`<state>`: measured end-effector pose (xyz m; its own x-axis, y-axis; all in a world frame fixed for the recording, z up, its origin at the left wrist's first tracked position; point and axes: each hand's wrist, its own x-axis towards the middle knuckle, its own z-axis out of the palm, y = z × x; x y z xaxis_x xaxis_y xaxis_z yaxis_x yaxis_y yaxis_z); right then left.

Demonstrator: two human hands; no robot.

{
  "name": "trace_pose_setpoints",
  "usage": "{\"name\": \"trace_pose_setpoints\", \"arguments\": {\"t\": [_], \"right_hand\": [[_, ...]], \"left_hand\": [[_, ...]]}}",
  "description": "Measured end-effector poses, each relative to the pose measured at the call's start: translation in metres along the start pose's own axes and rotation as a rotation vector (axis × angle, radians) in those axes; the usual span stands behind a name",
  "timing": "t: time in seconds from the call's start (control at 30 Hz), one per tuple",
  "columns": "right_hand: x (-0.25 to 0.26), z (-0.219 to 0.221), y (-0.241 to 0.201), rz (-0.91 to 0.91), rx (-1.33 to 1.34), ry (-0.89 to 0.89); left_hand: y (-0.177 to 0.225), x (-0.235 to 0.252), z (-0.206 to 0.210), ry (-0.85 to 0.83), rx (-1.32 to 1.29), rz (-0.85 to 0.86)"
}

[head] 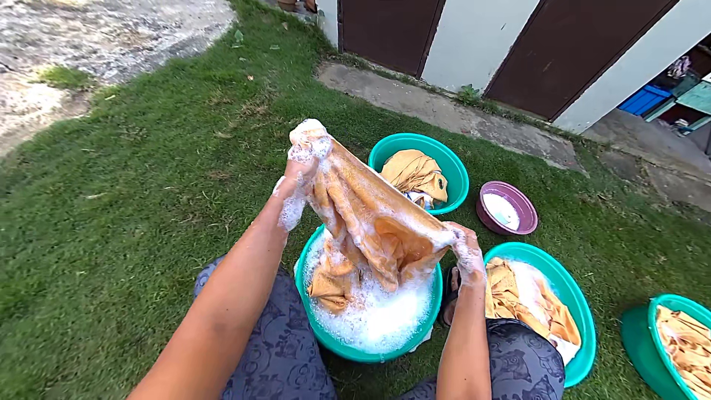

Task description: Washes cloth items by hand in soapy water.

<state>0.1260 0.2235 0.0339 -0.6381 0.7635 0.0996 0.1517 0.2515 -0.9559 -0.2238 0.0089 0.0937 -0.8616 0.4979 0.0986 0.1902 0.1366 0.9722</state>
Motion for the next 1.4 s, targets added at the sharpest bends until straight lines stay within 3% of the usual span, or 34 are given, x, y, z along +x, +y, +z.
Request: {"name": "trace_pose_setpoints", "arguments": {"t": [0.1, 0.2, 0.23, 0.3, 0.37, 0.43, 0.53, 0.63, 0.77, 0.9, 1.0, 1.1, 1.27, 1.4], "right_hand": [[-0.008, 0.0, -0.024, -0.107, 0.295, 0.068], [-0.017, 0.012, -0.057, -0.188, 0.616, 0.215], [-0.021, 0.023, -0.063, -0.187, 0.623, 0.259], [-0.028, 0.055, -0.057, -0.199, 0.322, 0.263], [-0.024, 0.094, -0.046, -0.07, 0.082, 0.192], [-0.019, 0.117, -0.026, 0.11, 0.247, 0.184], [-0.02, 0.12, -0.006, 0.223, 0.746, 0.232], [-0.018, 0.099, -0.018, 0.035, 0.492, 0.145], [-0.01, 0.079, -0.034, -0.009, 0.029, -0.018], [-0.016, 0.079, -0.037, 0.049, 0.055, -0.089], [-0.015, 0.071, -0.029, 0.056, -0.054, -0.194], [-0.001, 0.064, -0.014, 0.033, -0.203, -0.27], [0.006, 0.029, 0.031, 0.122, -0.274, -0.387], [0.005, 0.016, 0.043, 0.075, -0.218, -0.427]], "left_hand": [[-0.005, 0.001, -0.002, -0.037, -0.355, -0.053], [-0.007, -0.009, 0.005, -0.237, -0.696, 0.02], [-0.001, -0.028, 0.014, -0.295, -0.685, 0.015], [0.001, -0.082, 0.036, -0.497, -0.505, -0.081], [-0.023, -0.125, 0.072, -0.756, -0.3, -0.186], [-0.045, -0.141, 0.124, -0.731, -0.249, -0.282], [-0.046, -0.132, 0.136, -0.787, 0.011, -0.205], [-0.026, -0.118, 0.125, -0.824, 0.122, -0.195], [-0.041, -0.094, 0.116, -0.775, 0.031, -0.018], [0.009, -0.089, 0.105, -0.789, 0.272, 0.116], [0.002, -0.073, 0.111, -0.658, 0.502, 0.221], [0.005, -0.059, 0.101, -0.486, 0.459, 0.129], [0.004, -0.03, 0.063, -0.122, 0.05, -0.042], [-0.004, -0.01, 0.035, -0.034, -0.037, -0.023]]}}
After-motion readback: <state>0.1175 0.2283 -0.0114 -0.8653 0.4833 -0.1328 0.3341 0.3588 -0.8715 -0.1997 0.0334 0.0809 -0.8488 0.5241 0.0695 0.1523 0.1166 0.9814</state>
